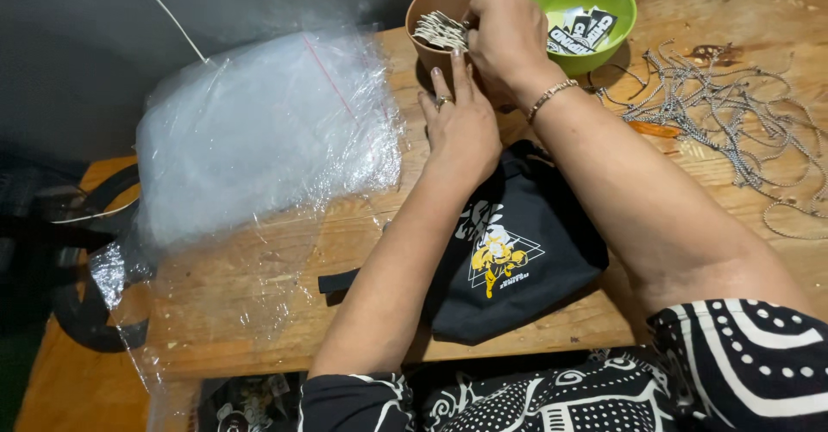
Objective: The person smooths a black drawstring bag on a wooden table, then uses an orange toothbrush to scrub the printed design on the bag's surface. They continue to smooth the bag with their hands and adjust the drawstring closure.
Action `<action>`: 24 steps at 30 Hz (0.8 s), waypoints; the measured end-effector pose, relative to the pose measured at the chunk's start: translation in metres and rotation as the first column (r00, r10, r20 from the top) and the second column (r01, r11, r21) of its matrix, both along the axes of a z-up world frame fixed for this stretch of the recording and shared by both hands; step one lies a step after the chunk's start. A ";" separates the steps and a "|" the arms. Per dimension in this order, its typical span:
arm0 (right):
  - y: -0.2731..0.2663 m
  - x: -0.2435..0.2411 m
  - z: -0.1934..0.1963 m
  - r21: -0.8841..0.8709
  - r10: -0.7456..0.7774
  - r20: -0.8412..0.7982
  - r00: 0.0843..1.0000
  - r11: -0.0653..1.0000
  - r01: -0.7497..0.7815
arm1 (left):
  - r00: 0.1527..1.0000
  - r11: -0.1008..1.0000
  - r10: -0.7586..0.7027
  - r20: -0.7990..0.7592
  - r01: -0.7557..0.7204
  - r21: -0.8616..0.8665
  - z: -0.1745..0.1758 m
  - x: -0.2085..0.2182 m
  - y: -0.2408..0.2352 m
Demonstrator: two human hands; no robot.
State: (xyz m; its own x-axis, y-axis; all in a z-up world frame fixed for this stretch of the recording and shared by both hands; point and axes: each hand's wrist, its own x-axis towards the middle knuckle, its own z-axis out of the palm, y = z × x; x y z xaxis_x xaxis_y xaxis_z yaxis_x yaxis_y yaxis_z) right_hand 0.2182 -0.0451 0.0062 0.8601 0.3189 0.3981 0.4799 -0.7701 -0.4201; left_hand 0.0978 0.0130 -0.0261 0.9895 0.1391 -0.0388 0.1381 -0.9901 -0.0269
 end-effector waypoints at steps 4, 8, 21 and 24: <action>-0.014 -0.008 0.005 0.122 0.067 0.181 0.981 0.988 -0.090 | 0.999 0.999 -0.010 0.031 0.011 -0.045 -0.006 0.000 0.001; -0.033 -0.020 0.018 0.346 0.103 0.395 0.913 0.903 -0.252 | 0.997 0.999 -0.001 0.074 0.004 -0.044 -0.004 -0.003 0.001; -0.110 -0.094 0.045 0.640 0.365 -0.525 0.769 0.765 0.073 | 0.883 0.665 -0.041 0.468 0.373 -0.647 0.021 -0.049 0.011; -0.122 -0.110 0.054 0.535 0.321 -0.560 0.764 0.844 0.038 | 0.911 0.530 0.087 0.402 0.299 -0.793 0.009 -0.047 0.016</action>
